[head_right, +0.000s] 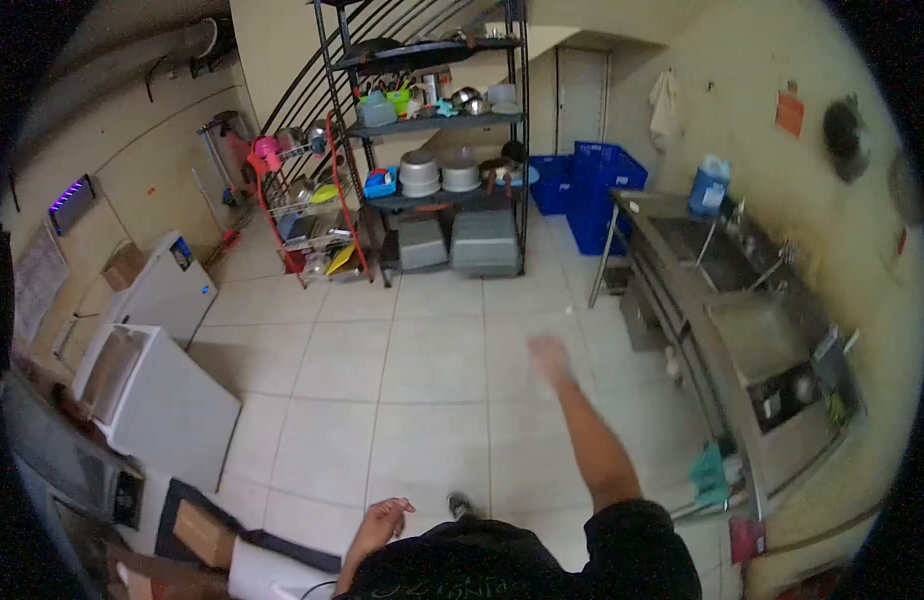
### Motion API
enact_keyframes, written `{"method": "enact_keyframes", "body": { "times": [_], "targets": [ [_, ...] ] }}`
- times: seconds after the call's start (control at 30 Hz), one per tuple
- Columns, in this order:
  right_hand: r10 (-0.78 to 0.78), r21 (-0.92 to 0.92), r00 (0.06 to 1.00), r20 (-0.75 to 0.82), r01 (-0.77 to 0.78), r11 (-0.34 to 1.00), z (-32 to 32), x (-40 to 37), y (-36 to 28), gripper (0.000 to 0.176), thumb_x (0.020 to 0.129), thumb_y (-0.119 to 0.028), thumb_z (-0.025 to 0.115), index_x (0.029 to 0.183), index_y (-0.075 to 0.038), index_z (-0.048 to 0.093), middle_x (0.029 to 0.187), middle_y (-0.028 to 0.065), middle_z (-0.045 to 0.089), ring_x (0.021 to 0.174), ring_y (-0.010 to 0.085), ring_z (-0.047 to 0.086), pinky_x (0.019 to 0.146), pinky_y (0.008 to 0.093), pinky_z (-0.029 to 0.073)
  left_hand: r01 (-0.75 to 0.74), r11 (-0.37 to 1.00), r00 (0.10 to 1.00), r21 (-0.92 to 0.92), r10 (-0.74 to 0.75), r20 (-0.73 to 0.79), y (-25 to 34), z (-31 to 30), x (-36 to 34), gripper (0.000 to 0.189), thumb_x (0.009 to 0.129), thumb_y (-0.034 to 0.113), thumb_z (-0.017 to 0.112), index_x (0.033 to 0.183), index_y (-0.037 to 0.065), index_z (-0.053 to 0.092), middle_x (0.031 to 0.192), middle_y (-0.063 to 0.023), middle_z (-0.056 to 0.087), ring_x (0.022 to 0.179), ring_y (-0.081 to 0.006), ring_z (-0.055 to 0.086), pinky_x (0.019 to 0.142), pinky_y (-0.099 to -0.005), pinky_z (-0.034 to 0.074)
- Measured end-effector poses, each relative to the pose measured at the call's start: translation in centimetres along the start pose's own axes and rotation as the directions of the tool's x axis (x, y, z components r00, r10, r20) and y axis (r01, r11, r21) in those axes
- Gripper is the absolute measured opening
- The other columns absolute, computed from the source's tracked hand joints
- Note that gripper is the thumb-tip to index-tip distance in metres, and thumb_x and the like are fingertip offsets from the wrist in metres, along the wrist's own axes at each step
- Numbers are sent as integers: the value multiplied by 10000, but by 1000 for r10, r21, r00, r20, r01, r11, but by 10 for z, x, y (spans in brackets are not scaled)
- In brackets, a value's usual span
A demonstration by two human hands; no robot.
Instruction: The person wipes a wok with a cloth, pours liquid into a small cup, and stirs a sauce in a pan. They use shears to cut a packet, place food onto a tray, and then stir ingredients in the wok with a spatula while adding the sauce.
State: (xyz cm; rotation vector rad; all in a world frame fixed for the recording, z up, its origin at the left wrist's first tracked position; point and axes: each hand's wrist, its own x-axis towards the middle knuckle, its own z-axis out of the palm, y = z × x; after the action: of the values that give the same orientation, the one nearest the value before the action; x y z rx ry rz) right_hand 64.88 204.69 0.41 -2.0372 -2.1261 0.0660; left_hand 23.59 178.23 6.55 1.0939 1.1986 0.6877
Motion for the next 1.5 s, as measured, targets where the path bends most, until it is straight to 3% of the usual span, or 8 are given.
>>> {"method": "enact_keyframes", "body": {
  "times": [0.1, 0.13, 0.33, 0.6, 0.83, 0.97, 1.17, 1.5],
  "targets": [
    [438, 149, 774, 456, -552, 821, 180, -51, 58, 604, 895, -531, 364, 1330, -116, 421, 1402, 111, 366, 1317, 260, 291, 1093, 426, 185, -6, 997, 996, 83, 14, -92, 78, -38, 102, 502, 945, 396, 441, 580, 58, 499, 498, 34, 393, 473, -71, 358, 468, -240, 296],
    [421, 145, 616, 666, -661, 737, 95, -100, 6, 671, 910, -566, 262, 1414, -123, 249, 1472, 131, 208, 1353, 295, 200, 1106, 414, 146, -75, 995, 994, 72, 80, -72, 100, -45, 138, 516, 941, 413, 441, 560, 67, 464, 504, 37, 382, 480, -71, 346, 466, -243, 286],
    [578, -70, 219, 786, -897, 436, 145, -145, 23, 550, 907, -482, 320, 1303, -102, 354, 1308, 133, 334, 1204, 292, 317, 1014, 410, 245, -214, 961, 971, 176, 190, 143, 211, -74, 319, 536, 923, 455, 458, 549, 73, 405, 536, 40, 349, 519, -86, 321, 485, -258, 280],
    [609, -1, 236, 757, -932, 362, 202, 99, 79, 401, 903, -370, 398, 1156, -74, 494, 1089, 135, 501, 1005, 288, 474, 891, 405, 377, -36, 976, 994, 213, 14, 105, 219, -124, 499, 302, 934, 294, 502, 825, 38, 617, 795, -17, 588, 794, -97, 520, 732, -230, 419],
    [187, 266, 974, -129, -147, 953, 140, 670, 118, 295, 887, -282, 469, 990, -40, 601, 898, 153, 625, 880, 301, 591, 809, 427, 459, -49, 992, 975, -112, 23, -222, 233, -203, 582, 255, 906, 237, 558, 1052, 34, 602, 879, -40, 622, 794, -111, 552, 711, -248, 451],
    [-287, -14, 691, -664, 372, 928, -132, 888, 29, 303, 866, -307, 501, 912, -20, 587, 880, 201, 591, 877, 340, 565, 773, 425, 439, -27, 992, 941, -124, -17, -339, 256, -255, 663, 242, 887, 224, 568, 1031, 31, 591, 873, -46, 619, 792, -135, 564, 710, -272, 462],
    [-284, -313, 447, -848, 9, 950, -363, 949, -31, 289, 842, -323, 561, 904, -42, 590, 814, 167, 602, 763, 315, 601, 660, 419, 490, -370, 816, 881, 444, 460, -111, 424, -328, 856, 85, 853, 39, 562, 931, 20, 590, 872, -3, 600, 778, -63, 522, 736, -222, 435],
    [-460, -674, 566, -684, -250, 695, -486, 1057, -29, 286, 847, -308, 514, 906, -54, 632, 893, 148, 636, 898, 287, 611, 780, 391, 491, -868, -292, -133, 401, 916, 378, 860, -173, 1080, 209, 782, 146, 633, 952, 31, 593, 973, -121, 605, 950, -261, 573, 854, -354, 434]
  ]
}}
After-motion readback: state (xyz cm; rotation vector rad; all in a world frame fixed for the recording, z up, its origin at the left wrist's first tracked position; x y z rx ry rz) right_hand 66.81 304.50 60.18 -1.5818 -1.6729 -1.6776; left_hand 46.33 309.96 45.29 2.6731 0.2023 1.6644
